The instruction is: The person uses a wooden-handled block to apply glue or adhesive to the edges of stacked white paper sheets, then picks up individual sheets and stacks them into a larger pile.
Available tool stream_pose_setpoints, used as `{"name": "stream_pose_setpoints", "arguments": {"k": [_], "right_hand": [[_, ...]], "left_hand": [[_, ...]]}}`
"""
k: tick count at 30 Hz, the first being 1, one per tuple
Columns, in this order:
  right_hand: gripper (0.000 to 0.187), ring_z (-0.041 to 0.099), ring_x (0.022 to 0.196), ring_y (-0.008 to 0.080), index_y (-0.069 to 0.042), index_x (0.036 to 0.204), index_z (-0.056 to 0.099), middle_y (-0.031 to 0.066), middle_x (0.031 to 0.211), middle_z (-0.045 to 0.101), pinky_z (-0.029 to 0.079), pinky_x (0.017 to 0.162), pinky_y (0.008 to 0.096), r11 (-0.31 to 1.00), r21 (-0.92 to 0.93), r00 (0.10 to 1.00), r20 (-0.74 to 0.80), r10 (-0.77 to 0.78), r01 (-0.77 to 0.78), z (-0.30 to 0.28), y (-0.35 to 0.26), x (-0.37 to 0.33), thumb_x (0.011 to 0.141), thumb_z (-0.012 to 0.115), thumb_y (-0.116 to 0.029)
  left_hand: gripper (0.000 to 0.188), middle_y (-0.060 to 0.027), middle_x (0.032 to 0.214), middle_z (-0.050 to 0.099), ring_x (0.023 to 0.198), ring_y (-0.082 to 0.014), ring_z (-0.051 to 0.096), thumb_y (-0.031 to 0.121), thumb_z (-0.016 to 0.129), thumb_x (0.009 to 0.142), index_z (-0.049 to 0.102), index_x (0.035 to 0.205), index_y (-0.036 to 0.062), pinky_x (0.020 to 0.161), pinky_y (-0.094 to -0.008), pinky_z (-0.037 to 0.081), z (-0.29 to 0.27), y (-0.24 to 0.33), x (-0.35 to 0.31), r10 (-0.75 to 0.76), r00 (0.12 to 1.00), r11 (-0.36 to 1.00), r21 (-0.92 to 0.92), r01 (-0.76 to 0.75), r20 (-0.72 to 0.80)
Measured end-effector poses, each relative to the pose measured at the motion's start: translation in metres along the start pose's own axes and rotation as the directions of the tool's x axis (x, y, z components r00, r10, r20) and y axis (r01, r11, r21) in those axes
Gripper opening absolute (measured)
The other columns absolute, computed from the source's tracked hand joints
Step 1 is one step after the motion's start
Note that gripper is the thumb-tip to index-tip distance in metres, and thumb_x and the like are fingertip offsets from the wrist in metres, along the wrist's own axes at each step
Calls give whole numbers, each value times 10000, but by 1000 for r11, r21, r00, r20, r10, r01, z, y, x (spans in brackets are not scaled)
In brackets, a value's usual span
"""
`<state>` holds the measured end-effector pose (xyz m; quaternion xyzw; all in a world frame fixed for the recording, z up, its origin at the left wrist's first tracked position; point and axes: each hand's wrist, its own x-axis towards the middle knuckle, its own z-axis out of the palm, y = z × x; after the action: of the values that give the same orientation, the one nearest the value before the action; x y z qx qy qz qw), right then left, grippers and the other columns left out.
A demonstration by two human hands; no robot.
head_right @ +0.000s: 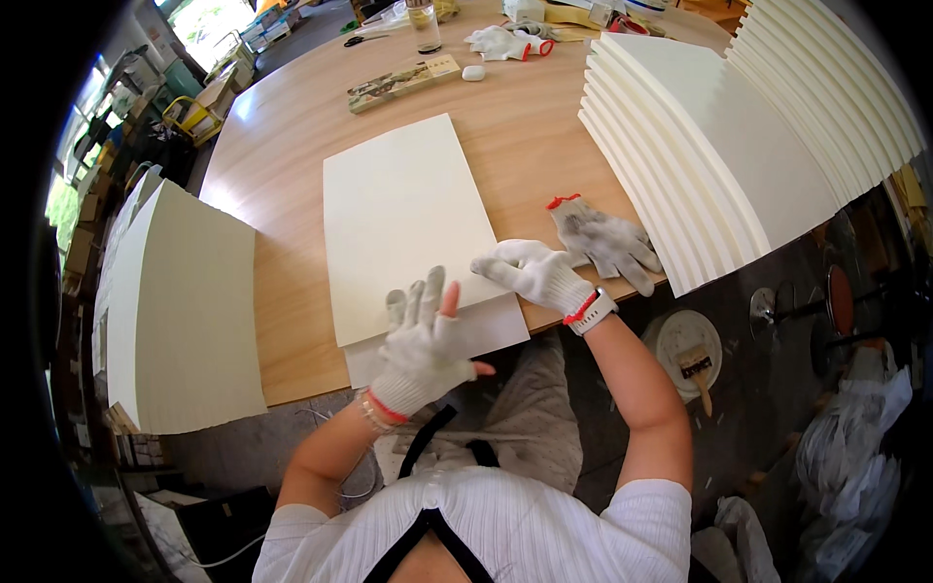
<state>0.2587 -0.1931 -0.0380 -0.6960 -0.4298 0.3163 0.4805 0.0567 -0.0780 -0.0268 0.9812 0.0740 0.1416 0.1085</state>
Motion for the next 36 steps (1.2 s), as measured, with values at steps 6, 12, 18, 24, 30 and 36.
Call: {"name": "stream_pose_setpoints", "arguments": {"k": [6, 12, 18, 24, 30, 36], "right_hand": [[428, 635, 940, 192, -22, 1048, 685, 120, 985, 696, 488, 812, 303, 1000, 21, 999, -42, -8, 9, 3, 9, 3, 913, 613, -421], [435, 636, 917, 179, -37, 1052, 689, 103, 970, 700, 487, 806, 298, 999, -6, 999, -29, 33, -33, 1, 12, 6, 911, 610, -440], [346, 611, 910, 107, -11, 1071, 689, 57, 985, 695, 483, 830, 249, 998, -29, 998, 44, 49, -48, -5, 3, 2, 960, 577, -319], [396, 602, 906, 109, -26, 1074, 694, 52, 987, 690, 479, 833, 262, 996, 40, 993, 89, 72, -75, -7, 6, 6, 946, 575, -382], [333, 605, 917, 115, -9, 1088, 689, 52, 1018, 686, 482, 853, 258, 998, 44, 997, 64, 48, -50, -6, 12, 6, 973, 563, -296], [300, 613, 942, 123, -15, 1079, 692, 77, 1033, 688, 489, 859, 268, 999, 35, 997, 63, 33, -35, -7, 17, 7, 966, 571, -265]], "left_hand": [[1145, -267, 1473, 307, 1262, -483, 420, 370, 858, 588, 214, 1473, 35, 1034, -610, 305, 22, 9, 17, -95, 995, 995, -1, 95, 31], [1054, -266, 1434, 382, 1222, -481, 469, 301, 838, 622, 249, 1456, 41, 1024, -607, 325, 22, 9, 12, -52, 998, 999, 3, 52, -28], [982, -282, 1418, 399, 1235, -469, 466, 272, 826, 629, 312, 1430, 30, 1030, -617, 324, -8, -32, -37, 110, 994, 953, 282, -109, 13], [1147, -290, 1437, 366, 1258, -482, 437, 328, 877, 554, 242, 1452, 3, 1033, -628, 308, -5, -14, -16, 85, 993, 996, -8, -85, -77], [1129, -270, 1438, 368, 1248, -454, 449, 303, 866, 567, 236, 1451, -5, 1013, -604, 332, 19, -1, 11, 6, 999, 1000, 5, -6, -44], [894, -217, 1413, 432, 1239, -421, 475, 183, 780, 627, 368, 1405, 28, 1020, -586, 343, 12, -2, -2, 109, 993, 992, 69, -107, -35]]}}
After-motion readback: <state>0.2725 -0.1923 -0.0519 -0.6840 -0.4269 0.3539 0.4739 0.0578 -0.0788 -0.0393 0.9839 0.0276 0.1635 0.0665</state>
